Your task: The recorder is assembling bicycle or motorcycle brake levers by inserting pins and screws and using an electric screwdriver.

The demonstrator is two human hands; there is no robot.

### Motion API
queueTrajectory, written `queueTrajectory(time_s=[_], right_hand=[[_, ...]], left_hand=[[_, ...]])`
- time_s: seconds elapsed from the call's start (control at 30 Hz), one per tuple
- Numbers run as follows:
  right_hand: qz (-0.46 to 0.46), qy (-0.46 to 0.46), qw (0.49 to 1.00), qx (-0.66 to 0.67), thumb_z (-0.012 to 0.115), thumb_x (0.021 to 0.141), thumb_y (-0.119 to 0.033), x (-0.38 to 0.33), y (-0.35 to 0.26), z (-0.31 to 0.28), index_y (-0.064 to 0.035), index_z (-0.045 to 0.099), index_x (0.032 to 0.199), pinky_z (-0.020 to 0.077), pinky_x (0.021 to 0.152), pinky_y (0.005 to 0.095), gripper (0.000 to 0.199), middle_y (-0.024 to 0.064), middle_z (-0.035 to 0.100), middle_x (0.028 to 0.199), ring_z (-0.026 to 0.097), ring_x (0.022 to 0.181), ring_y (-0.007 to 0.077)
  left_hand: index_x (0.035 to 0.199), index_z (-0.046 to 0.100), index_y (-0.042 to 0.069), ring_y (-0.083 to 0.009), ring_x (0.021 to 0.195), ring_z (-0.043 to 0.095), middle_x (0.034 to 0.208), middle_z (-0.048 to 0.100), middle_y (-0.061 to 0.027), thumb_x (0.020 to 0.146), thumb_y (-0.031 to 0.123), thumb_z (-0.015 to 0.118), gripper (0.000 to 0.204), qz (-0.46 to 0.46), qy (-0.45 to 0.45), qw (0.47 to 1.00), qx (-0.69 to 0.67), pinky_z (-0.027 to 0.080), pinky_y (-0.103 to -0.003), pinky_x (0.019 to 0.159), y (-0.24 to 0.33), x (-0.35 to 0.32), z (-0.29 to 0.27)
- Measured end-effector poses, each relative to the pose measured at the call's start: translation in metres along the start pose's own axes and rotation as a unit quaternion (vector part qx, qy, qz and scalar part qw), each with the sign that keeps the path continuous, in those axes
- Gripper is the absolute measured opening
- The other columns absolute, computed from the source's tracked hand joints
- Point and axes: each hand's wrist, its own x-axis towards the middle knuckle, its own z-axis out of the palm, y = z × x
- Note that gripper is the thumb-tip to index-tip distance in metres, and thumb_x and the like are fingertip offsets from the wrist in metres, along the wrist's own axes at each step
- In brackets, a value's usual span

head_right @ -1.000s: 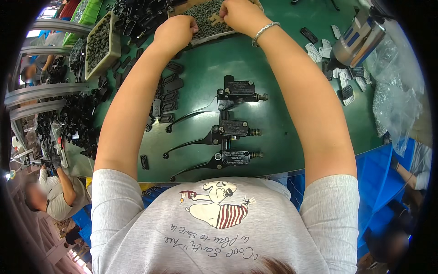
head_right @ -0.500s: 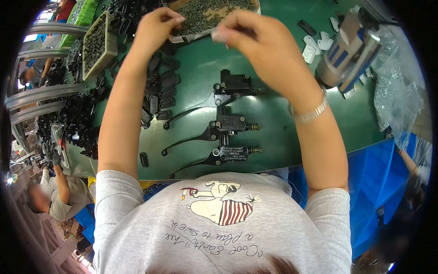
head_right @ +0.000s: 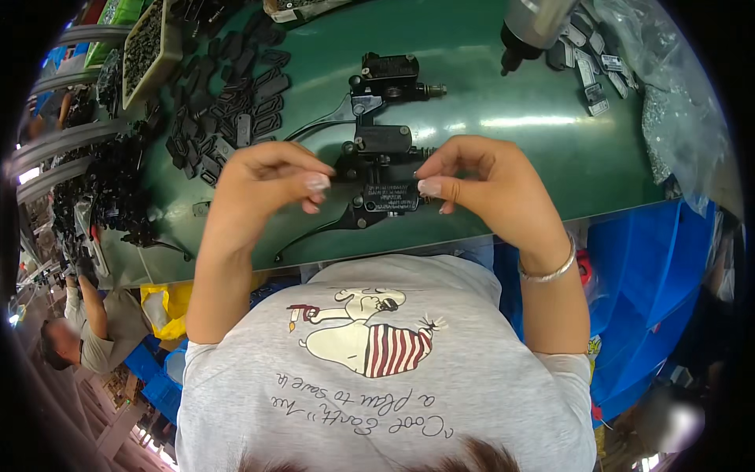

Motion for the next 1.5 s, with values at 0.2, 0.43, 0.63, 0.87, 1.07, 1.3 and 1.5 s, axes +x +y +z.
queueTrajectory(time_s=[0.2, 0.43, 0.63, 0.87, 1.07, 1.3, 1.5], right_hand=[[0.069, -0.086, 0.993, 0.030, 0.071, 0.087, -0.006, 0.009, 0.007, -0.004, 0.0002, 0.066, 0.088, 0.0507, 0.060, 0.0230, 0.008, 0.0028, 0.064, 0.080, 0.060, 0.072, 0.0092], [0.089, -0.121, 0.987, 0.059, 0.069, 0.090, -0.012, 0.016, 0.013, -0.002, 0.0001, 0.064, 0.098, 0.0493, 0.052, 0.0213, 0.015, 0.0031, 0.064, 0.080, 0.061, 0.065, 0.0087], [0.120, -0.096, 0.984, 0.087, 0.067, 0.092, -0.014, 0.012, 0.011, 0.004, 0.0008, 0.062, 0.107, 0.0496, 0.046, 0.0211, 0.022, 0.0043, 0.064, 0.078, 0.065, 0.063, 0.0118], [0.116, -0.097, 0.985, 0.083, 0.066, 0.094, -0.018, 0.008, 0.016, 0.004, 0.0014, 0.061, 0.111, 0.0496, 0.044, 0.0218, 0.026, 0.0051, 0.064, 0.074, 0.066, 0.060, 0.0133], [0.118, -0.103, 0.983, 0.100, 0.066, 0.094, -0.019, 0.011, 0.021, 0.005, 0.0004, 0.062, 0.109, 0.0496, 0.044, 0.0219, 0.025, 0.0044, 0.063, 0.073, 0.065, 0.060, 0.0130], [0.103, -0.085, 0.984, 0.122, 0.066, 0.094, -0.021, 0.008, 0.028, 0.009, -0.0011, 0.061, 0.106, 0.0470, 0.044, 0.0209, 0.024, 0.0030, 0.063, 0.071, 0.064, 0.059, 0.0119], [-0.173, 0.257, 0.948, -0.074, 0.070, 0.092, -0.020, -0.002, 0.018, -0.006, -0.0044, 0.059, 0.105, 0.0470, 0.055, 0.0200, 0.023, 0.0029, 0.062, 0.080, 0.063, 0.069, 0.0100]], left_hand=[[0.089, 0.071, -0.003, -0.0105, 0.066, 0.064, 0.076, 0.070, -0.0077, 0.082, 0.009, 0.078, 0.016, -0.078, -0.076, 0.992, 0.067, 0.053, -0.023, 0.060, -0.005, 0.004, 0.025], [0.082, 0.069, -0.002, -0.0088, 0.062, 0.063, 0.072, 0.068, -0.0065, 0.082, 0.011, 0.079, 0.016, -0.106, -0.078, 0.983, 0.130, 0.051, -0.022, 0.053, -0.005, 0.007, 0.036], [0.083, 0.067, 0.000, -0.0090, 0.060, 0.062, 0.071, 0.067, -0.0052, 0.084, 0.013, 0.078, 0.017, -0.129, -0.066, 0.984, 0.101, 0.047, -0.021, 0.048, -0.009, 0.005, 0.036], [0.085, 0.064, 0.003, -0.0093, 0.057, 0.061, 0.069, 0.064, -0.0035, 0.087, 0.014, 0.076, 0.016, -0.142, -0.038, 0.989, 0.003, 0.043, -0.019, 0.044, -0.025, -0.001, 0.037], [0.097, 0.062, 0.003, -0.0081, 0.051, 0.058, 0.065, 0.063, -0.0023, 0.089, 0.015, 0.074, 0.018, -0.102, -0.007, 0.995, -0.001, 0.039, -0.019, 0.042, -0.039, -0.007, 0.047], [0.112, 0.060, 0.002, -0.0078, 0.049, 0.057, 0.064, 0.064, -0.0037, 0.092, 0.015, 0.070, 0.026, -0.072, 0.019, 0.997, -0.018, 0.036, -0.020, 0.042, -0.040, -0.015, 0.058], [0.117, 0.061, 0.003, -0.0081, 0.051, 0.059, 0.067, 0.069, -0.0058, 0.094, 0.017, 0.066, 0.027, -0.073, 0.009, 0.997, -0.020, 0.035, -0.021, 0.044, -0.045, -0.016, 0.056]])
